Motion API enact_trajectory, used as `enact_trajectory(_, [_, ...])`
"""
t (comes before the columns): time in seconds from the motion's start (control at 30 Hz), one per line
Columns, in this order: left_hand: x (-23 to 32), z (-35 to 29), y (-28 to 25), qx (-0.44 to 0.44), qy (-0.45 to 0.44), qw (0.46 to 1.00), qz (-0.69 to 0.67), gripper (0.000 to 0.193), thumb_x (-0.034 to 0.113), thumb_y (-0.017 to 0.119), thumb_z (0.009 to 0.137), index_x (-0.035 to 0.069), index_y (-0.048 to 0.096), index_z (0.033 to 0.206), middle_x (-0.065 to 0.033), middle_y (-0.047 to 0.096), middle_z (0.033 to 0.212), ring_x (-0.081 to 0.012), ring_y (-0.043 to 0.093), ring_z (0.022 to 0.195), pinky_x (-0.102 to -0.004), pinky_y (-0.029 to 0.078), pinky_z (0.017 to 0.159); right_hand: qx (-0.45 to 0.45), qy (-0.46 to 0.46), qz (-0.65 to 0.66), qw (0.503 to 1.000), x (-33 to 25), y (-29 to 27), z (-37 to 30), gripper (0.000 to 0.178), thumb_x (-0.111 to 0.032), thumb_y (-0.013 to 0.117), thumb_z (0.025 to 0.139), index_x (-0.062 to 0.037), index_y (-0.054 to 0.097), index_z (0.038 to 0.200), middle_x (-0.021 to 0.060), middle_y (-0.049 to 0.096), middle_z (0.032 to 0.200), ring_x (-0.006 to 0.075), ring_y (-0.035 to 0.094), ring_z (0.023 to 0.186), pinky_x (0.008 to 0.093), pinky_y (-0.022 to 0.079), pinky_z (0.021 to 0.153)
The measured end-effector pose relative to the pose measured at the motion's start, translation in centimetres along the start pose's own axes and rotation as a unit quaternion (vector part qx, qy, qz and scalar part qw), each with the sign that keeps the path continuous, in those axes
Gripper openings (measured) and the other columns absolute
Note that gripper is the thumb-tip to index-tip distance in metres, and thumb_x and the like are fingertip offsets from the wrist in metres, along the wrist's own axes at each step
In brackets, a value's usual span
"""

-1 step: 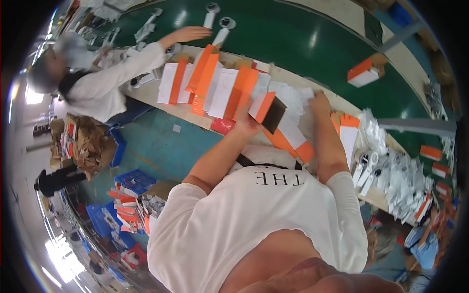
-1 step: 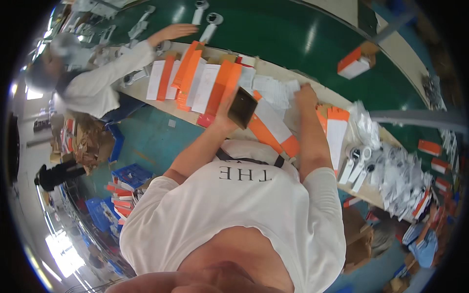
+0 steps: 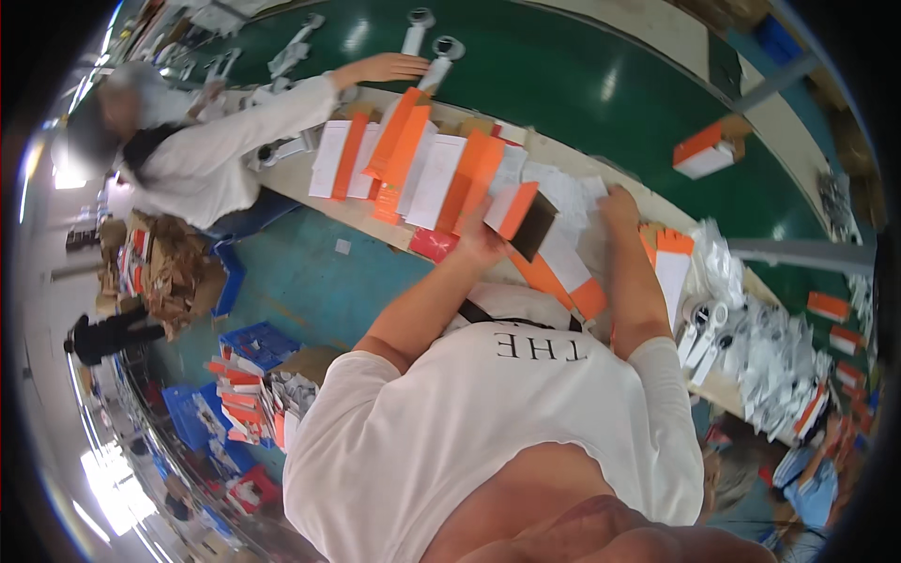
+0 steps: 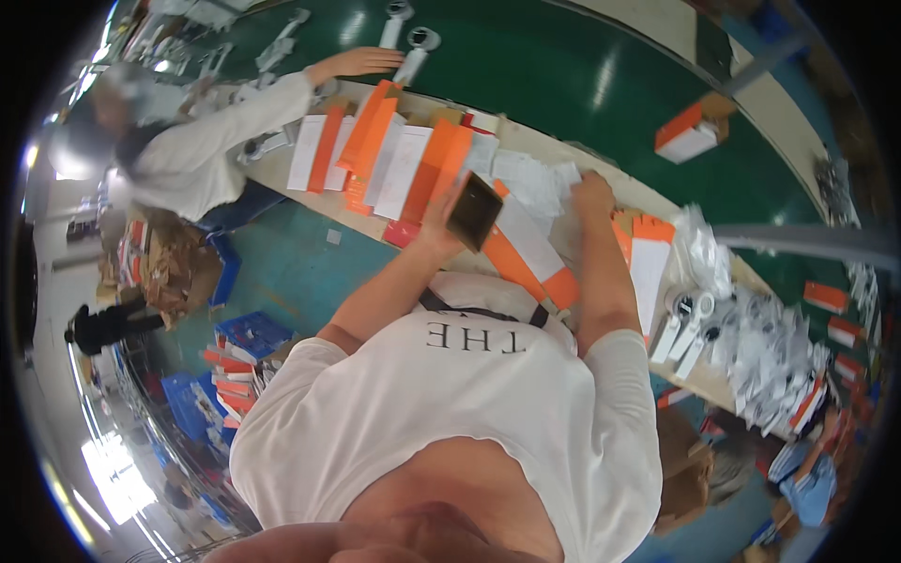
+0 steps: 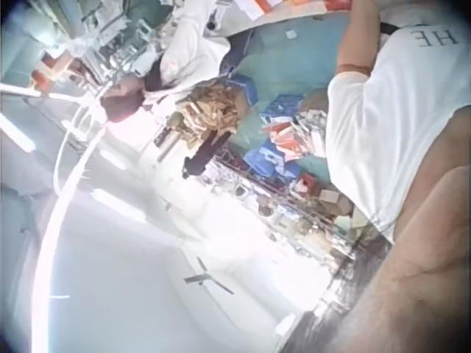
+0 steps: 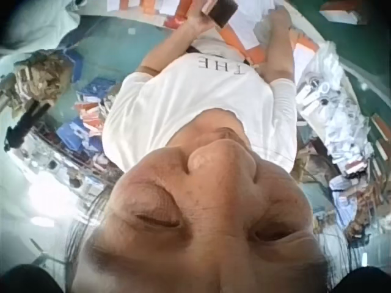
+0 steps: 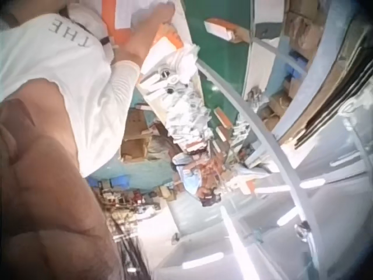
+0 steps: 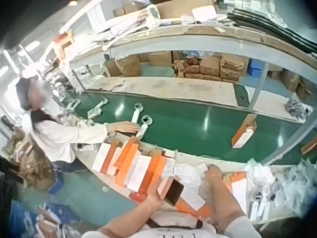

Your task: The person folds flat cardboard into packaging boxes, inserts papers and packaged items into the boxes, and closes the box flaps by hand.

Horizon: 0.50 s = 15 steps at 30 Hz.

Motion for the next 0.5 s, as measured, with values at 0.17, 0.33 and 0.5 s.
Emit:
enact_trajectory(0.17, [-0.2,2.1,-3.4,0.028,-0.013,0.998,-0.053,0.044,0.04,0.036,0.089,0.014,0.045,0.123,-0.0119,0.051,0.119,-0.0277,0.053,0.103,-0.047,0.047,0.081,0.121,-0.051,0.129,0.983,-0.5,-3.2,-1.3,0.031,-0.009,0.062,0.068,-0.0028,0.057,0.098,0.0164,0.062,0.091,0.0313,0.061,0.081,0.0409,0.047,0.071])
enact_trajectory(0.33, [-0.2,0.6,-1.2,0.136,-0.003,0.989,-0.054,0.046,0.04,0.04,0.089,0.007,0.043,0.12,-0.012,0.054,0.114,-0.0273,0.053,0.103,-0.0464,0.046,0.085,0.285,-0.26,0.385,0.838,-7.6,-14.7,-12.1,0.026,0.003,0.056,0.07,-0.0047,0.061,0.094,0.006,0.061,0.085,0.0189,0.058,0.073,0.028,0.046,0.066])
enact_trajectory(0.5, [-0.9,0.4,-1.1,0.22,0.011,0.975,-0.02,0.043,0.038,0.043,0.089,0.005,0.045,0.115,-0.0111,0.054,0.113,-0.0259,0.053,0.104,-0.0462,0.045,0.087,0.27,-0.549,0.043,0.79,-16.5,-17.5,-23.9,0.032,0.001,0.056,0.062,-0.0095,0.063,0.092,0.0031,0.057,0.082,0.0192,0.056,0.08,0.0316,0.046,0.066])
Point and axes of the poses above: each hand's wrist, its own z-axis towards the middle knuckle, its own y-axis out of the palm, x = y × z, the point moved 6 cm from there along z, towards the middle knuckle
